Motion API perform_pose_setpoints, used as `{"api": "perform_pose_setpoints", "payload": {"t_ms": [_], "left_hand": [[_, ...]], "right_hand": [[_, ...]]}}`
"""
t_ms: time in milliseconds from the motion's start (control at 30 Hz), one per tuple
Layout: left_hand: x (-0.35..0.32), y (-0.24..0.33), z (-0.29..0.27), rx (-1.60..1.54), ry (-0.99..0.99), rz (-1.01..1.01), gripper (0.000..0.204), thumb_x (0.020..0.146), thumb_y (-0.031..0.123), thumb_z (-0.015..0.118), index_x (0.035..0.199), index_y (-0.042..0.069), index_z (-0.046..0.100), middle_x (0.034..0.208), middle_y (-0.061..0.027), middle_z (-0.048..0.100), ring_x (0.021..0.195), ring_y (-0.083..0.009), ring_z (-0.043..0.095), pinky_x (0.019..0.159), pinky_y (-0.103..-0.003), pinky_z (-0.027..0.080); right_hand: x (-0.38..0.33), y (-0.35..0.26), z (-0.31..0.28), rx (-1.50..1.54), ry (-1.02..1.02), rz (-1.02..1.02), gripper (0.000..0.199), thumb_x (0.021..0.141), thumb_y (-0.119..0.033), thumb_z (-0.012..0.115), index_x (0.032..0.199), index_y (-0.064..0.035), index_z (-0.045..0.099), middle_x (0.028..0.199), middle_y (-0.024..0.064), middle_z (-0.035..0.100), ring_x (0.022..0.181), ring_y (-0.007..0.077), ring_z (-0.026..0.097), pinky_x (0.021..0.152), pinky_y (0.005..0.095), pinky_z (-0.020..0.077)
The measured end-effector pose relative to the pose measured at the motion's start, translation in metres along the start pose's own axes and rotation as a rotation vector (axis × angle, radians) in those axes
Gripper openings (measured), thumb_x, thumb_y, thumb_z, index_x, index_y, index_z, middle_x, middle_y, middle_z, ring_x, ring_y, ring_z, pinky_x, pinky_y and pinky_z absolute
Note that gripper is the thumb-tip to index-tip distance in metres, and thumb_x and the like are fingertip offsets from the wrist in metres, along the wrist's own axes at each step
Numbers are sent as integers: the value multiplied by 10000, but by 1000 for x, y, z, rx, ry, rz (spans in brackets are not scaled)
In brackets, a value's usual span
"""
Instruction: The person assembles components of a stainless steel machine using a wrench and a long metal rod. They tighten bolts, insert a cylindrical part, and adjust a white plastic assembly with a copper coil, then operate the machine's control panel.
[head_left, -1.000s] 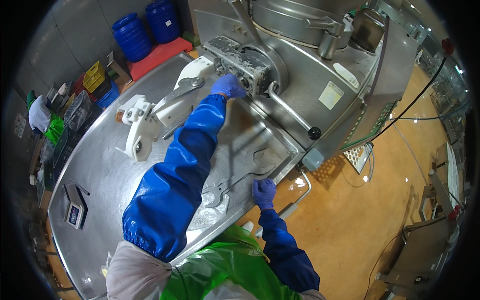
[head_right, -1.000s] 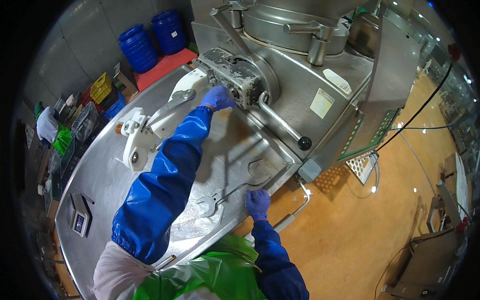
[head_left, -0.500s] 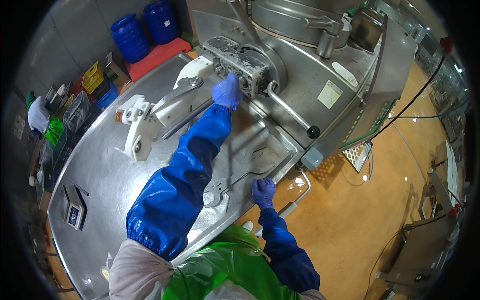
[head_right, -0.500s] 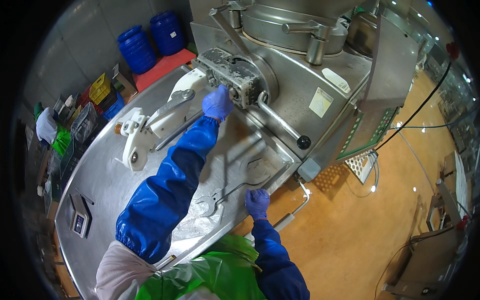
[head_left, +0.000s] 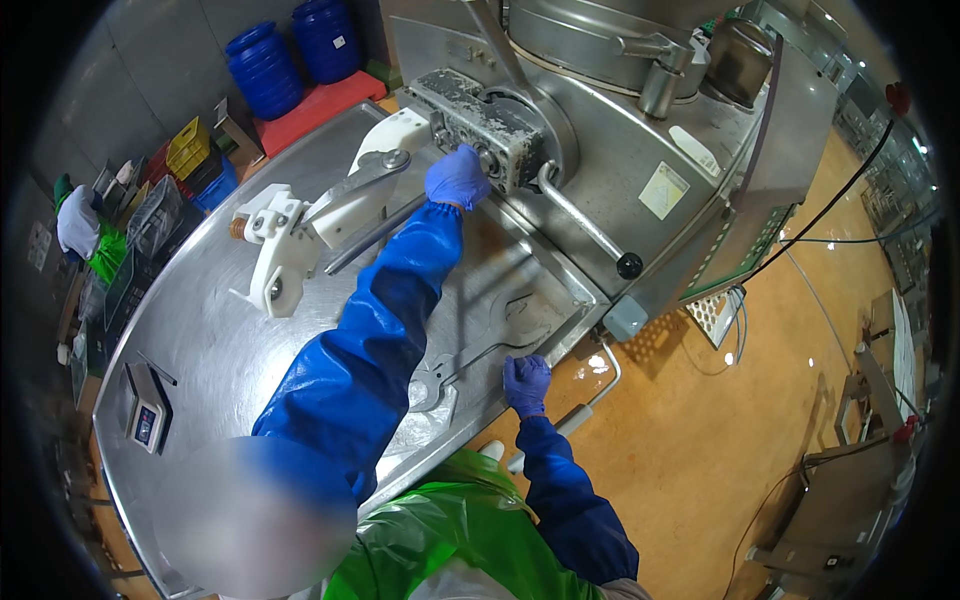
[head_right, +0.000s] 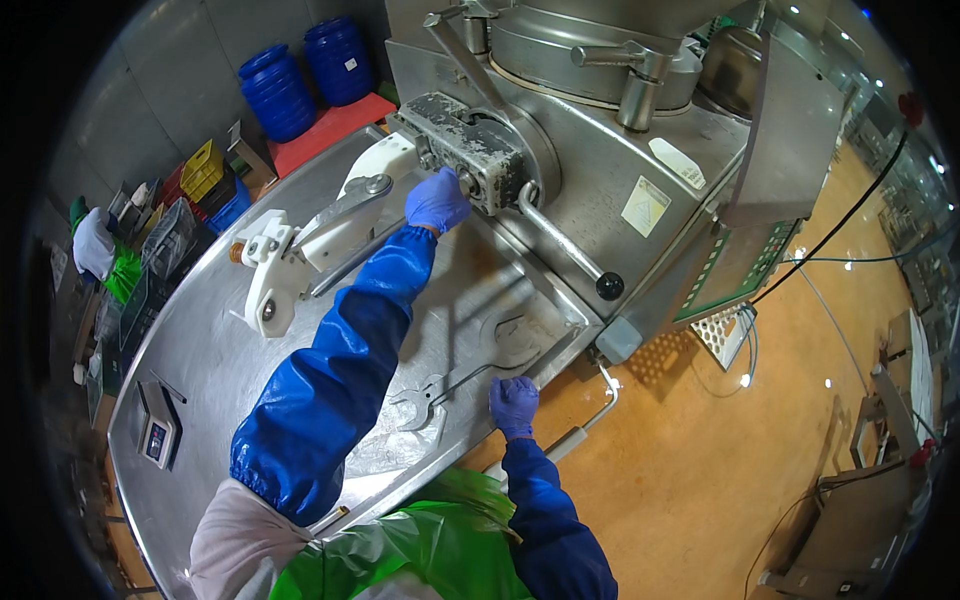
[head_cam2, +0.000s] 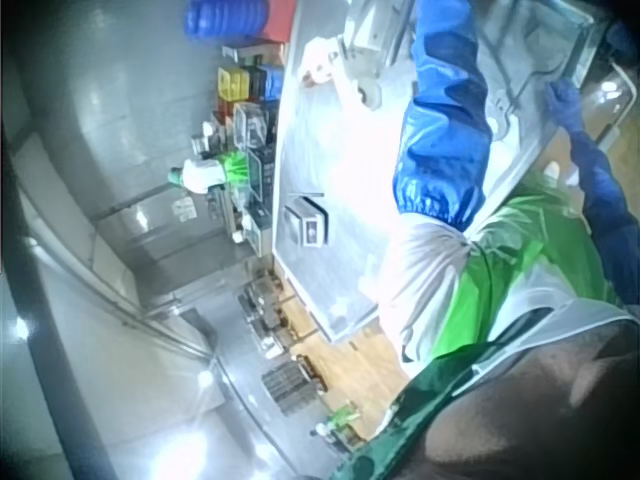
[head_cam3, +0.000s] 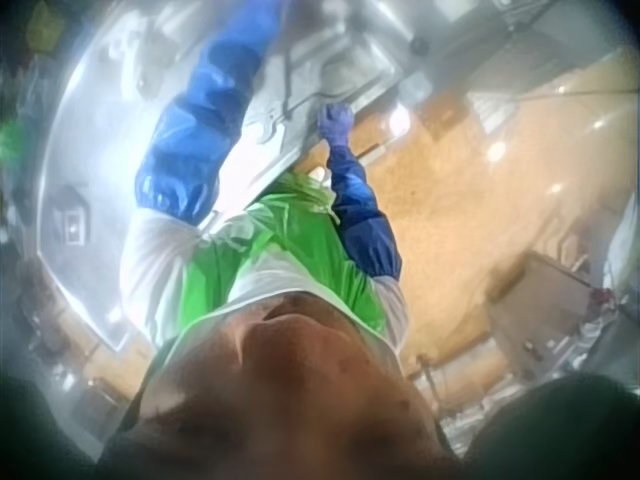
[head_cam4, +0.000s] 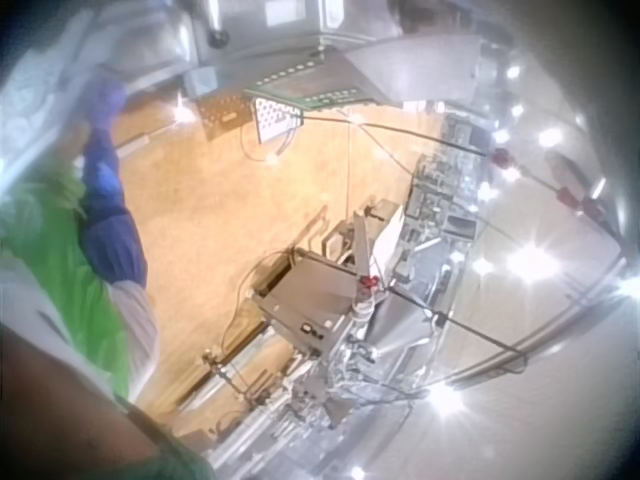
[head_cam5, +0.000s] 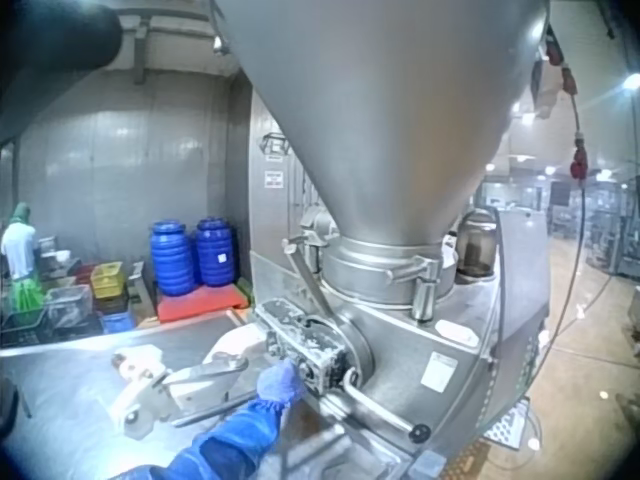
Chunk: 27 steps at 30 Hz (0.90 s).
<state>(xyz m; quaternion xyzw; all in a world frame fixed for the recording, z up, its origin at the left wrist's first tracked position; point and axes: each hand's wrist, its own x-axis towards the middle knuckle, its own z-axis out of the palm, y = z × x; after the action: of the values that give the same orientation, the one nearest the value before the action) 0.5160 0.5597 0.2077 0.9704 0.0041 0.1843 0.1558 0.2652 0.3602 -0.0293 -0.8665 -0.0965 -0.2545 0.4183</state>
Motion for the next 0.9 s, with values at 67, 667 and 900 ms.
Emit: {"api": "perform_pose_setpoints", "payload": {"t_ms": [67,667,900], "left_hand": [[17,-31,-7,-38,-216,109,256,692,245,656,701,-10,636,669,-214,646,678,-361,663,608,-450,513],[16,-24,-13,-70,-252,60,298,704,313,666,746,22,617,704,-231,645,641,-356,644,582,-437,495],[-17,2,12,85,171,22,219,807,212,597,947,76,501,668,-215,645,615,-403,650,536,-523,504]], "right_hand": [[-1,-7,4,20,-29,-4,263,768,-152,696,588,-81,519,569,105,497,602,319,510,572,431,402],[4,-7,3,-1,-13,-18,280,767,-145,689,572,-72,502,577,112,508,610,320,518,575,424,412],[0,-1,-7,7,9,1,211,746,-154,698,596,-82,567,599,104,551,609,302,548,567,417,444]]}}
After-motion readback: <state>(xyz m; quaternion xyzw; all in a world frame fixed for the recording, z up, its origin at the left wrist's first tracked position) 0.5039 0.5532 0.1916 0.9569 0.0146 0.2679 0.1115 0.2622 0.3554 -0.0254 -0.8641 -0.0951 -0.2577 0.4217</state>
